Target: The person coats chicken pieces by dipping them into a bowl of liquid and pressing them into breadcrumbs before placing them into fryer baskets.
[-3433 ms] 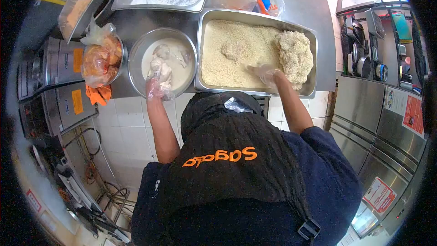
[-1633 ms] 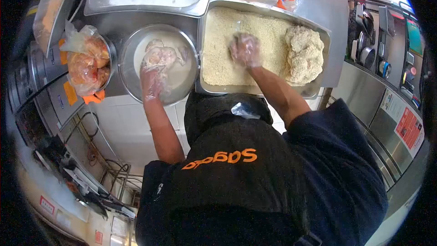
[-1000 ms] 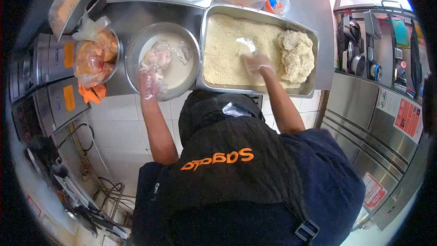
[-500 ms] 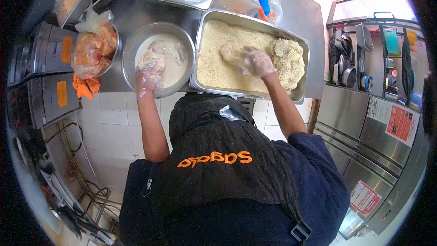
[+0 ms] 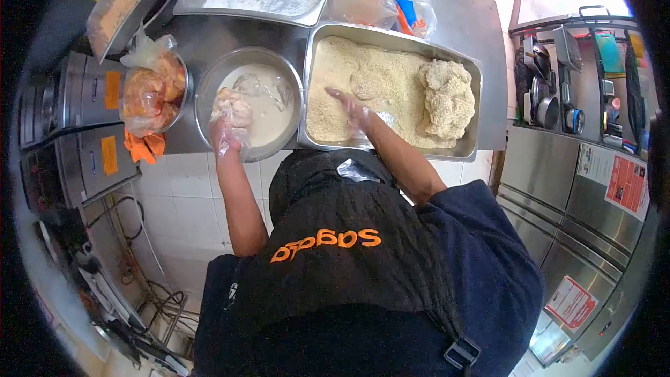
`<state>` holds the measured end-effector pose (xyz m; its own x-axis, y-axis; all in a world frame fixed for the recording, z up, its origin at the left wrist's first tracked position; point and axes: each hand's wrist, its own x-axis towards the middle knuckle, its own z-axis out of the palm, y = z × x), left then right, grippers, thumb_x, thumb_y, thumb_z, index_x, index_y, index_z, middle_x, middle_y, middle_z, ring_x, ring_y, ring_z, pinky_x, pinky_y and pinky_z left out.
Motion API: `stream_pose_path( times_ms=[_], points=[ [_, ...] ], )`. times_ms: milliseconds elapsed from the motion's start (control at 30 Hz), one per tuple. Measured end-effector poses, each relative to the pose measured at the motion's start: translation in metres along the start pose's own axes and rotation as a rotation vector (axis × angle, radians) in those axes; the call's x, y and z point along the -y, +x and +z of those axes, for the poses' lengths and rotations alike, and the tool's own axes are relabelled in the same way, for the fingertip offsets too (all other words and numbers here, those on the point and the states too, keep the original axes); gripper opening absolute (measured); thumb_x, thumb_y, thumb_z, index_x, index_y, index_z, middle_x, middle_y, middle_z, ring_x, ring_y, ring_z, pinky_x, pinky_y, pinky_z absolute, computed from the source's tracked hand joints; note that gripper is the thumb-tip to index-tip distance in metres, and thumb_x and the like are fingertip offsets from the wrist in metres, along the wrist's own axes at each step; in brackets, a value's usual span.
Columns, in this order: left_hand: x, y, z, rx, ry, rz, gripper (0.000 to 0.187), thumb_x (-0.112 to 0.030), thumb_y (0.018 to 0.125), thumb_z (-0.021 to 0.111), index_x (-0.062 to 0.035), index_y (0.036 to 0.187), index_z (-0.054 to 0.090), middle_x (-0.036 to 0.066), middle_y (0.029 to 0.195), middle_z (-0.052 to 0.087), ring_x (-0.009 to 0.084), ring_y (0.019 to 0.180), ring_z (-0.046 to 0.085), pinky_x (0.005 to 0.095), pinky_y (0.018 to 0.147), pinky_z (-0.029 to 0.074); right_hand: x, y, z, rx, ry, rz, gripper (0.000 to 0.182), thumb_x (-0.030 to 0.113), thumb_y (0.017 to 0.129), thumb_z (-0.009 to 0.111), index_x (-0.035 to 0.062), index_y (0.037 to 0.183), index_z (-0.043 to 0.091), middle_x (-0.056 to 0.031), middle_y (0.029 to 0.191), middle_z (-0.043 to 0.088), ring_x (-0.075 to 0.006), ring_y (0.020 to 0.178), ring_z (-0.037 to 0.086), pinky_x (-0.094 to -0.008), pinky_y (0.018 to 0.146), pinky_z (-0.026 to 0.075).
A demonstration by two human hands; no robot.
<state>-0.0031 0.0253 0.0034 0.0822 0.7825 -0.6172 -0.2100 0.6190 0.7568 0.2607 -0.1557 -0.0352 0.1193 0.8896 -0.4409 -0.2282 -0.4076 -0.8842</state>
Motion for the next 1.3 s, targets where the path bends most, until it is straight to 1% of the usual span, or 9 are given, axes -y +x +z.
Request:
stream_pose_path(
  times_ms=[133,200,233,300,333,400,433,1000,1300],
  points=[
    [-0.001,0.009,-0.002,0.011,-0.021,0.006,0.045,-0.02,0.077,0.056,0.0066,0.111,0.046,0.015,0.099,0.056,0.0235,0.083,0.059,0.0319,0.071,0.048,0.033,0.008,-0.022,-0.252,0.166,0.157,0.058,0.048,0.078,0.05,0.0038,0.115,0.05,-0.0124,0.123,0.046,-0.0209,0.116,0.039,-0.0343,0.096,0.029],
    [-0.001,0.008,-0.002,0.046,-0.031,0.018,0.042,-0.018,0.076,0.058,0.0049,0.11,0.048,0.013,0.098,0.057,0.023,0.081,0.059,0.032,0.07,0.048,0.086,0.01,-0.04,-0.235,-0.536,0.422,0.055,0.047,0.077,0.048,0.0028,0.11,0.053,-0.0131,0.104,0.058,-0.0249,0.1,0.052,-0.0403,0.085,0.038],
    [-0.001,0.006,-0.002,0.041,-0.029,0.016,0.042,-0.018,0.076,0.058,0.0049,0.11,0.048,0.013,0.098,0.057,0.023,0.081,0.059,0.032,0.07,0.048,0.093,0.021,-0.045,-0.231,-0.534,0.425,0.055,0.047,0.077,0.048,0.0028,0.11,0.053,-0.0131,0.104,0.058,-0.0249,0.1,0.052,-0.0403,0.085,0.038],
    [-0.004,0.0,0.0,-0.013,0.078,0.004,0.04,-0.018,0.075,0.059,0.0046,0.107,0.051,0.013,0.096,0.057,0.0219,0.081,0.059,0.0311,0.069,0.048,0.1,0.039,-0.054,-0.285,-1.379,0.254,0.05,0.047,0.081,0.044,0.0049,0.105,0.055,-0.0137,0.104,0.057,-0.0255,0.097,0.053,-0.041,0.079,0.042],
    [-0.005,-0.003,0.002,-0.014,0.081,0.001,0.04,-0.018,0.075,0.059,0.0046,0.107,0.051,0.013,0.096,0.057,0.0219,0.081,0.059,0.0311,0.069,0.048,0.093,0.04,-0.052,-0.284,-1.377,0.256,0.05,0.047,0.081,0.044,0.0049,0.105,0.055,-0.0137,0.104,0.057,-0.0255,0.097,0.053,-0.041,0.079,0.042],
    [-0.007,-0.008,0.009,-0.001,0.096,-0.02,0.038,-0.019,0.075,0.06,0.0042,0.105,0.053,0.013,0.094,0.058,0.0207,0.08,0.059,0.0297,0.069,0.048,0.055,0.047,-0.049,-0.512,-1.462,-0.263,0.05,0.043,0.084,0.038,0.0045,0.115,0.048,-0.0203,0.101,0.056,-0.0316,0.097,0.053,-0.0455,0.086,0.036],
    [-0.009,-0.006,0.01,-0.004,0.099,-0.015,0.038,-0.019,0.075,0.06,0.0042,0.105,0.053,0.013,0.094,0.058,0.0207,0.08,0.059,0.0297,0.069,0.048,0.024,0.055,-0.05,-0.547,-1.384,-0.3,0.055,0.046,0.084,0.035,0.0063,0.122,0.041,-0.0169,0.123,0.044,-0.0283,0.117,0.038,-0.0459,0.102,0.016],
    [-0.016,-0.006,0.054,-0.187,0.384,-0.171,0.04,-0.021,0.076,0.06,0.0024,0.108,0.052,0.012,0.097,0.057,0.023,0.083,0.058,0.0331,0.071,0.048,-0.002,0.07,-0.053,-0.594,-1.413,-0.107,0.056,0.046,0.079,0.04,0.0058,0.118,0.046,-0.0177,0.116,0.048,-0.0317,0.115,0.039,-0.0419,0.102,0.02],
    [-0.003,0.016,0.031,-0.127,0.316,-0.258,0.043,-0.025,0.081,0.054,0.0028,0.113,0.047,0.013,0.103,0.055,0.0221,0.088,0.056,0.0321,0.075,0.047,0.039,0.04,-0.045,-0.383,-1.321,0.041,0.054,0.045,0.08,0.038,0.0083,0.118,0.045,-0.0116,0.122,0.044,-0.0261,0.119,0.034,-0.0415,0.101,0.02]
  ],
)
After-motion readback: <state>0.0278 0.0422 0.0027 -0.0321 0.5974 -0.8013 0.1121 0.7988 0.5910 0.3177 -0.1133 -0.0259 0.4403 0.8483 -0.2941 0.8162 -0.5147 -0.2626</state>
